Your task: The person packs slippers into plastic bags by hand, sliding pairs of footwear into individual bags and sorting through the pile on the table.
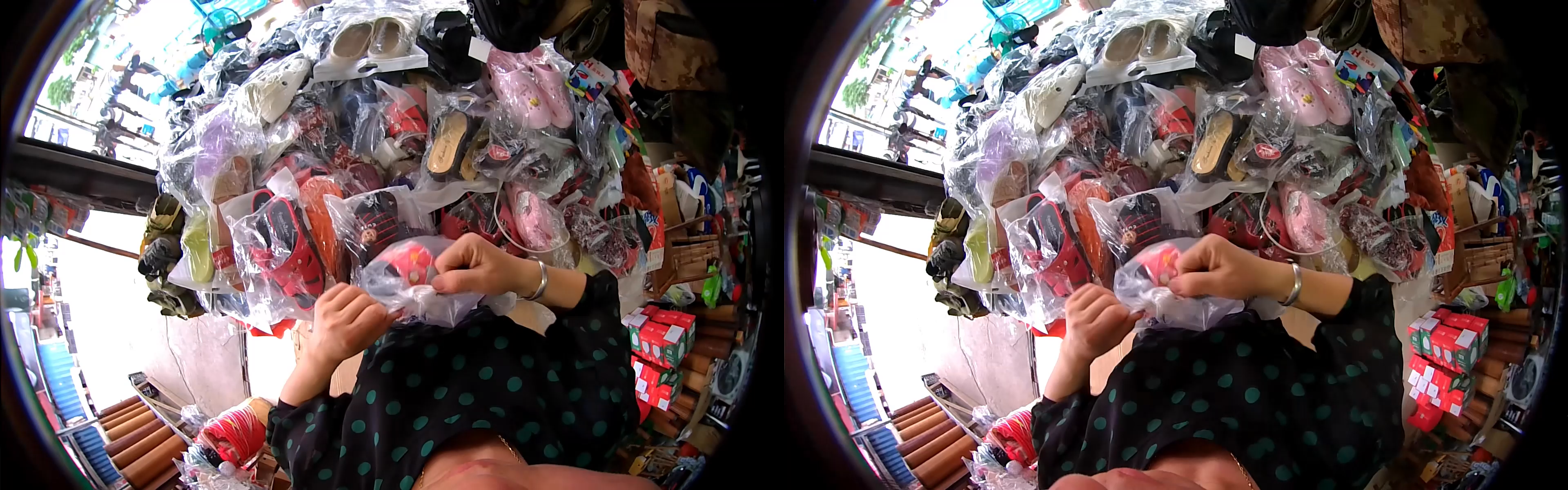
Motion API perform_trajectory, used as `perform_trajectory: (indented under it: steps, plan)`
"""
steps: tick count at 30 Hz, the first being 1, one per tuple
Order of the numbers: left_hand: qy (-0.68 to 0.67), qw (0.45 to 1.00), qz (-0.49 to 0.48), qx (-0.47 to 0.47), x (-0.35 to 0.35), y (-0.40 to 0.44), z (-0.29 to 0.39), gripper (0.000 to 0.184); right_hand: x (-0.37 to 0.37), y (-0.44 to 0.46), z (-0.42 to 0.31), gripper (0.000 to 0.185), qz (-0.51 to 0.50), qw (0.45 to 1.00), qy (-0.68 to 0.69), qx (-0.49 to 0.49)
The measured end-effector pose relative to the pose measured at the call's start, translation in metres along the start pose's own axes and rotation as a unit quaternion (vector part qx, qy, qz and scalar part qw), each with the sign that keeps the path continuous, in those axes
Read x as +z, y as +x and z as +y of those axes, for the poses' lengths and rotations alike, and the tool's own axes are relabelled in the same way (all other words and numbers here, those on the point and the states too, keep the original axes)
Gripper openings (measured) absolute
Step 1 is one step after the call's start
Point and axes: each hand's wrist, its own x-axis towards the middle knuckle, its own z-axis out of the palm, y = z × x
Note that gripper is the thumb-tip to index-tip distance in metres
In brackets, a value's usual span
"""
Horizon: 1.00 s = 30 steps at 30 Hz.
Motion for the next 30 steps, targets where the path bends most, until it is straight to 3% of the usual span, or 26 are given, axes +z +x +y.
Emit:
perform_trajectory:
  steps: [3, 5, 7, 9, 10, 12, 13, 15, 17, 18, 20, 21, 23, 25, 26, 27, 29, 30]
  plan:
    - [-0.011, 0.998, -0.048, -0.037, 0.007, -0.013, -0.002, 0.027, -0.001, -0.008, 0.007, 0.027, 0.020, 0.999, 0.024, 0.043]
    - [-0.008, 0.999, -0.004, -0.049, 0.010, -0.002, -0.002, 0.028, -0.006, -0.009, 0.015, 0.027, 0.009, 0.999, -0.009, 0.051]
    - [-0.017, 0.997, 0.031, -0.065, 0.017, 0.011, 0.000, 0.027, -0.006, -0.004, 0.010, 0.029, 0.012, 0.999, 0.034, 0.002]
    - [-0.167, 0.964, 0.017, -0.206, 0.028, 0.015, 0.000, 0.032, -0.014, 0.004, 0.011, 0.026, -0.014, 0.999, -0.011, -0.038]
    - [-0.141, 0.981, -0.028, -0.131, 0.033, 0.012, -0.008, 0.037, -0.019, 0.012, 0.009, 0.024, 0.015, 0.998, -0.057, -0.034]
    - [-0.140, 0.981, -0.013, -0.131, 0.042, -0.002, -0.013, 0.036, -0.042, 0.038, 0.009, 0.023, 0.107, 0.975, -0.185, -0.063]
    - [-0.139, 0.982, -0.001, -0.131, 0.043, -0.006, -0.012, 0.035, -0.060, 0.056, 0.019, 0.024, 0.169, 0.945, -0.264, -0.093]
    - [-0.154, 0.978, 0.038, -0.136, 0.045, -0.010, -0.007, 0.031, -0.098, 0.087, 0.037, 0.021, 0.196, 0.874, -0.444, -0.002]
    - [-0.239, 0.951, 0.112, -0.159, 0.047, -0.020, -0.005, 0.026, -0.134, 0.126, 0.084, 0.019, 0.234, 0.726, -0.642, -0.074]
    - [-0.256, 0.939, 0.158, -0.165, 0.052, -0.025, -0.003, 0.021, -0.146, 0.145, 0.098, 0.019, 0.236, 0.724, -0.643, -0.074]
    - [-0.272, 0.930, 0.186, -0.162, 0.054, -0.032, 0.001, 0.019, -0.162, 0.176, 0.115, 0.022, 0.198, 0.544, -0.814, -0.051]
    - [-0.286, 0.920, 0.213, -0.163, 0.054, -0.034, 0.002, 0.018, -0.161, 0.186, 0.121, 0.023, 0.187, 0.493, -0.849, -0.010]
    - [-0.301, 0.904, 0.268, -0.141, 0.051, -0.036, 0.004, 0.011, -0.161, 0.205, 0.142, 0.020, 0.243, 0.432, -0.868, -0.019]
    - [-0.291, 0.886, 0.325, -0.158, 0.047, -0.034, 0.006, 0.015, -0.164, 0.216, 0.147, 0.021, 0.218, 0.446, -0.868, -0.003]
    - [-0.289, 0.880, 0.337, -0.169, 0.042, -0.032, 0.007, 0.018, -0.159, 0.217, 0.135, 0.022, 0.154, 0.474, -0.863, 0.086]
    - [-0.286, 0.875, 0.347, -0.180, 0.039, -0.030, 0.005, 0.021, -0.161, 0.215, 0.134, 0.026, 0.132, 0.469, -0.871, 0.064]
    - [-0.285, 0.854, 0.397, -0.180, 0.038, -0.030, -0.002, 0.025, -0.154, 0.195, 0.116, 0.038, 0.143, 0.535, -0.832, 0.037]
    - [-0.287, 0.851, 0.404, -0.176, 0.037, -0.031, -0.005, 0.026, -0.158, 0.186, 0.104, 0.055, 0.172, 0.606, -0.776, 0.027]
